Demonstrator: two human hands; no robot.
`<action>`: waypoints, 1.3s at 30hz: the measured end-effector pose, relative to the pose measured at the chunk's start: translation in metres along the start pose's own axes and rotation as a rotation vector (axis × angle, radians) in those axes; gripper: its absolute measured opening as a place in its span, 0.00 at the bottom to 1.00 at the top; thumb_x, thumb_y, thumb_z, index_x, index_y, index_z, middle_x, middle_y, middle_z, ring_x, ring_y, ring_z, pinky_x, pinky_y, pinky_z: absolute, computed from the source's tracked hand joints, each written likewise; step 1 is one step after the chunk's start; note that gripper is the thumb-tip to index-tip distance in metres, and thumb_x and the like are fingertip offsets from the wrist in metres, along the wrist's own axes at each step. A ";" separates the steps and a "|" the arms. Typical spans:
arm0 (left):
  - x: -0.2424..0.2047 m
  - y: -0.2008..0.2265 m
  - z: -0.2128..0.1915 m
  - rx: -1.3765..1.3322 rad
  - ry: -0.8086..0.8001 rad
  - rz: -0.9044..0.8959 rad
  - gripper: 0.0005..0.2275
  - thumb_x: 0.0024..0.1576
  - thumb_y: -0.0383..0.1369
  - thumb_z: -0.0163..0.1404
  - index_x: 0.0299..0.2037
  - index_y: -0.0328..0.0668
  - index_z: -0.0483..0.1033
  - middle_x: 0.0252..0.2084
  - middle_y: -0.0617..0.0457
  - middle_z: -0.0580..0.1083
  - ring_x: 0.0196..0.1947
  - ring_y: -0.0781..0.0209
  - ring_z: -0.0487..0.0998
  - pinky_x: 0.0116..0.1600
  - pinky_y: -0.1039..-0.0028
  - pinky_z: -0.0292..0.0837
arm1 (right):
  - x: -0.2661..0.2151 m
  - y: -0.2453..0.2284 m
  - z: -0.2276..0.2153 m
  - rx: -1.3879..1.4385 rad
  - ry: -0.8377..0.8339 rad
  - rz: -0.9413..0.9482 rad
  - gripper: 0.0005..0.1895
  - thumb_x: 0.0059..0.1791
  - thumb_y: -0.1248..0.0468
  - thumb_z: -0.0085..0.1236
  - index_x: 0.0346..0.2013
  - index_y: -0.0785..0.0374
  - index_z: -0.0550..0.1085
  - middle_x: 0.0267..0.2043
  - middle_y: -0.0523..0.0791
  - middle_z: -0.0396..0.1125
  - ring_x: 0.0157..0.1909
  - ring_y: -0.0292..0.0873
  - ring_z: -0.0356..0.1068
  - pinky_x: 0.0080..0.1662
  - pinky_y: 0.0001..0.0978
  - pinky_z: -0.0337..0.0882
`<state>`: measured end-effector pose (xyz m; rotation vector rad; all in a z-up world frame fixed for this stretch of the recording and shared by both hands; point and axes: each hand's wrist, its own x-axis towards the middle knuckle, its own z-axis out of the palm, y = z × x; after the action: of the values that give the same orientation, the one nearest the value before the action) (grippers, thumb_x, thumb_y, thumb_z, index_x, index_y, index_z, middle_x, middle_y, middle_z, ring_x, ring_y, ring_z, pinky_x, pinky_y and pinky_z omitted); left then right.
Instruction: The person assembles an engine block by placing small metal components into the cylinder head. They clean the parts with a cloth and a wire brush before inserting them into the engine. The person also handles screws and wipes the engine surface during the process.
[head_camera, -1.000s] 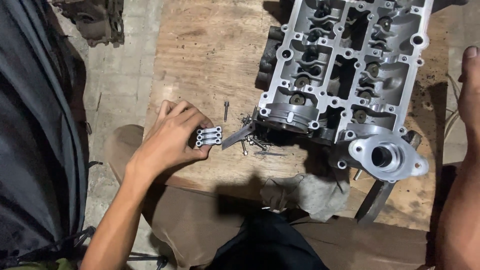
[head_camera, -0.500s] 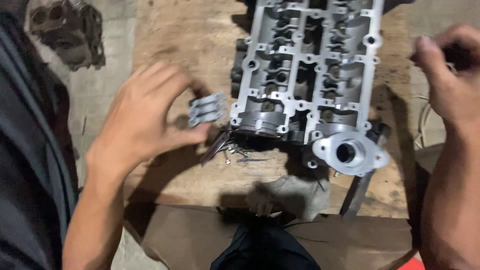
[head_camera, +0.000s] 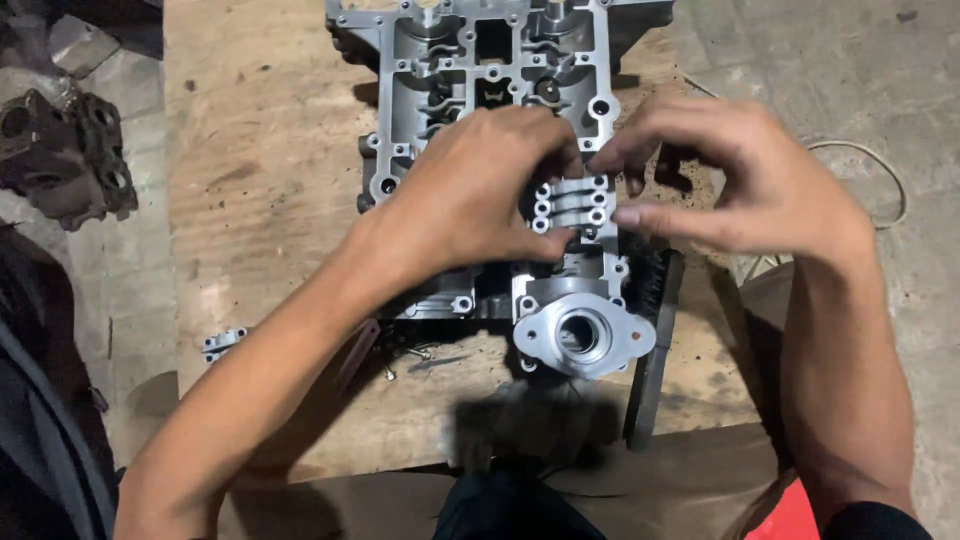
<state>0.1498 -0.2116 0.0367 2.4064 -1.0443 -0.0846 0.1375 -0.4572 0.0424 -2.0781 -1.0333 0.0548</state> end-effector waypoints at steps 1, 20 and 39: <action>0.001 0.001 0.001 0.000 0.000 0.000 0.23 0.36 0.35 0.72 0.39 0.38 0.77 0.35 0.52 0.79 0.32 0.59 0.77 0.40 0.70 0.78 | -0.002 -0.001 0.000 0.001 0.000 0.000 0.20 0.39 0.67 0.70 0.44 0.70 0.78 0.41 0.49 0.75 0.40 0.43 0.73 0.45 0.32 0.74; -0.005 -0.002 0.007 -0.015 -0.106 -0.035 0.25 0.38 0.39 0.73 0.42 0.36 0.77 0.34 0.52 0.76 0.28 0.60 0.75 0.36 0.71 0.77 | -0.006 0.009 0.012 0.096 -0.044 0.066 0.29 0.35 0.68 0.73 0.49 0.69 0.73 0.36 0.47 0.77 0.33 0.39 0.76 0.37 0.27 0.77; -0.015 0.008 0.002 -0.089 -0.110 -0.021 0.25 0.39 0.40 0.72 0.45 0.42 0.78 0.38 0.54 0.83 0.40 0.60 0.82 0.70 0.41 0.53 | -0.014 0.022 0.016 0.232 -0.041 0.003 0.25 0.38 0.66 0.71 0.48 0.66 0.74 0.34 0.45 0.78 0.26 0.34 0.76 0.25 0.18 0.78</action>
<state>0.1332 -0.2073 0.0366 2.3552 -1.0415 -0.2675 0.1366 -0.4645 0.0120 -1.8750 -0.9979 0.2097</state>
